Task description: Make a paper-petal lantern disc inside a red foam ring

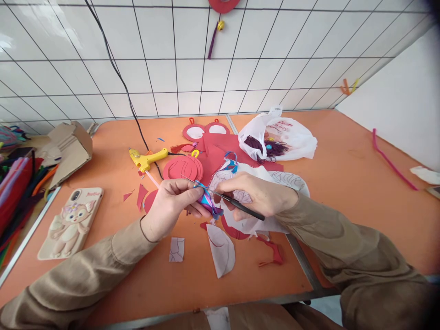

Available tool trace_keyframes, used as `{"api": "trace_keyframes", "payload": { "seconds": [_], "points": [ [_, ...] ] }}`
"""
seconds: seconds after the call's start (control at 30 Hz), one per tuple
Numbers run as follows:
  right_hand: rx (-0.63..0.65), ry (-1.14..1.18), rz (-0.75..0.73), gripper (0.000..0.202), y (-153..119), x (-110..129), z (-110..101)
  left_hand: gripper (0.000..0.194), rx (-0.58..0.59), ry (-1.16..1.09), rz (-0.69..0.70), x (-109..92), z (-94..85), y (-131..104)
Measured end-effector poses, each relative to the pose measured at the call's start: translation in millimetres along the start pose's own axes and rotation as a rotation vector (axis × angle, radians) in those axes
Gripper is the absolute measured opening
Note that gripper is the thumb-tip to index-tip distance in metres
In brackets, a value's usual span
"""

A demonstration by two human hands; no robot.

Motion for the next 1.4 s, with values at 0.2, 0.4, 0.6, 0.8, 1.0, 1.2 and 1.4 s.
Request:
{"api": "trace_keyframes", "payload": {
  "seconds": [0.2, 0.4, 0.6, 0.8, 1.0, 1.2, 1.4],
  "points": [
    [0.007, -0.014, 0.023, 0.048, -0.1, -1.7, -0.1, 0.023, -0.011, -0.014, -0.019, -0.1, 0.3, -0.5],
    [0.011, -0.007, 0.006, 0.047, -0.3, -2.7, -1.4, 0.023, -0.006, -0.029, -0.024, -0.7, 0.4, 0.3],
    [0.025, -0.027, 0.017, 0.051, -1.8, -3.5, -2.6, 0.024, -0.002, -0.031, -0.035, -0.4, 1.0, -0.1],
    [0.028, -0.046, 0.018, 0.048, -2.2, -2.6, -4.1, 0.026, 0.001, -0.037, -0.038, 0.6, 1.2, 1.0],
    [0.031, -0.048, 0.003, 0.048, -4.2, -2.3, -6.5, 0.026, 0.028, -0.065, -0.032, 0.9, 1.1, 0.8],
    [0.038, -0.084, 0.013, 0.046, -5.4, -1.1, -8.3, 0.029, 0.017, -0.03, -0.037, -0.2, 1.0, 1.2],
    [0.039, -0.071, -0.025, 0.046, -5.5, -0.3, -9.3, 0.028, 0.035, -0.048, -0.044, 0.5, 2.9, 1.2]
  ]
}}
Point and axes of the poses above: each hand's wrist, its own y-axis towards the middle knuckle, its own z-axis out of the palm, x = y × z, the point moved 6 cm from there along y, towards the middle knuckle, and after that the axes turned 3 degrees about -z, right-handed, at the moved point
